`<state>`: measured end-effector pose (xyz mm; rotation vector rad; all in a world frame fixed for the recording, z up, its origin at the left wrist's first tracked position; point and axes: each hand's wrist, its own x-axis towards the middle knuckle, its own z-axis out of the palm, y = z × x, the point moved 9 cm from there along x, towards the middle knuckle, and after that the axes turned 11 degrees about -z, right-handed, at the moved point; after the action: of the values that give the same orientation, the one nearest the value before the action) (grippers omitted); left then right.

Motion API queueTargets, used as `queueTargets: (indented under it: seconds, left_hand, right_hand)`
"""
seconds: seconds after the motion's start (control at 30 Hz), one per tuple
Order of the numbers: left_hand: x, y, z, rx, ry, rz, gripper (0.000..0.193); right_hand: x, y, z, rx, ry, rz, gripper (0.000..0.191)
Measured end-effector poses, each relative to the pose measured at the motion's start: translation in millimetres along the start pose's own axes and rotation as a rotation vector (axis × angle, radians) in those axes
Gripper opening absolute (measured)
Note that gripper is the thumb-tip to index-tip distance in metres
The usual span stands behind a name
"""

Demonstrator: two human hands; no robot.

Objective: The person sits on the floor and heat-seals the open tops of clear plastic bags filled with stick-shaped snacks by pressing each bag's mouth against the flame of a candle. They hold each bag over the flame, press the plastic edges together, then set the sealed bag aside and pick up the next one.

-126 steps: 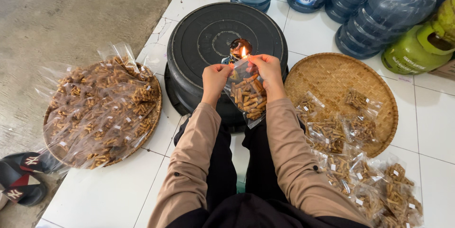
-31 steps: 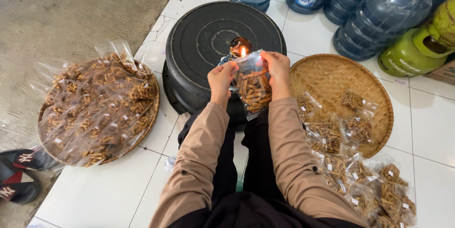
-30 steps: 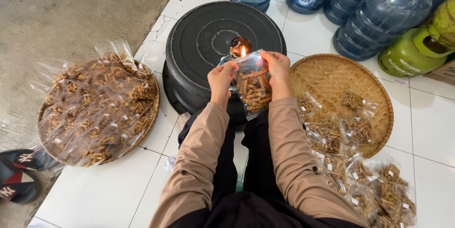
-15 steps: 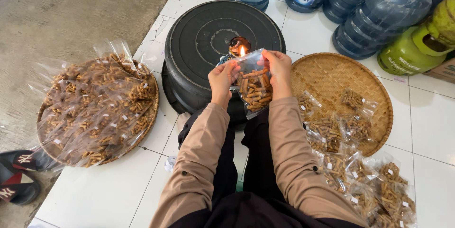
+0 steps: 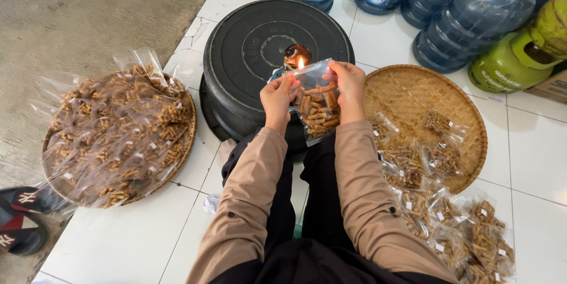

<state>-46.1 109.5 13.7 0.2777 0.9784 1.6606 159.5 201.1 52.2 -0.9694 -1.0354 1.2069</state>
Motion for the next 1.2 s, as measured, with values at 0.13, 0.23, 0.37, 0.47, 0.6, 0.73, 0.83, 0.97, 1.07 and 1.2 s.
queueTargets:
  seconds: [0.13, 0.23, 0.37, 0.47, 0.6, 0.73, 0.83, 0.97, 1.07, 1.2]
  left_hand:
    - [-2.1, -1.3, 1.3, 0.002, 0.005, -0.009, 0.024]
    - [-1.1, -3.2, 2.9, -0.014, 0.005, -0.021, 0.023]
    - [2.3, -5.7, 2.8, -0.023, 0.013, -0.030, 0.023]
    - [2.3, -6.7, 3.4, -0.028, 0.022, -0.020, 0.023]
    - [0.7, -5.4, 3.2, -0.028, 0.030, -0.005, 0.021]
    - [-1.0, -4.8, 1.9, -0.026, 0.052, -0.012, 0.022]
    - [-0.3, -5.1, 2.4, -0.021, 0.054, -0.006, 0.022]
    - [1.2, -6.8, 3.6, -0.020, 0.046, -0.005, 0.022]
    - [0.6, -6.4, 5.0, -0.018, 0.039, 0.006, 0.021]
    - [0.0, -6.2, 8.1, -0.005, 0.031, 0.006, 0.023]
  right_hand:
    - [1.5, 1.7, -1.7, 0.020, -0.001, 0.000, 0.012]
    - [2.9, 2.0, -2.7, 0.040, -0.002, 0.003, 0.011]
    - [3.1, 1.1, -3.9, 0.031, -0.004, -0.003, 0.012]
    - [2.8, -0.1, -5.2, 0.026, 0.003, -0.009, 0.013]
    - [1.2, -2.3, -7.1, 0.004, 0.024, -0.024, 0.013]
    - [0.6, -1.8, -8.6, 0.022, 0.034, -0.005, 0.013]
    - [1.2, -1.7, -9.8, 0.012, 0.039, -0.002, 0.012]
    - [1.7, -2.9, -10.1, 0.014, 0.032, -0.016, 0.012]
    - [2.0, -3.9, -11.0, 0.015, 0.033, -0.019, 0.013]
    - [3.2, -6.6, -11.5, 0.028, 0.037, -0.030, 0.012]
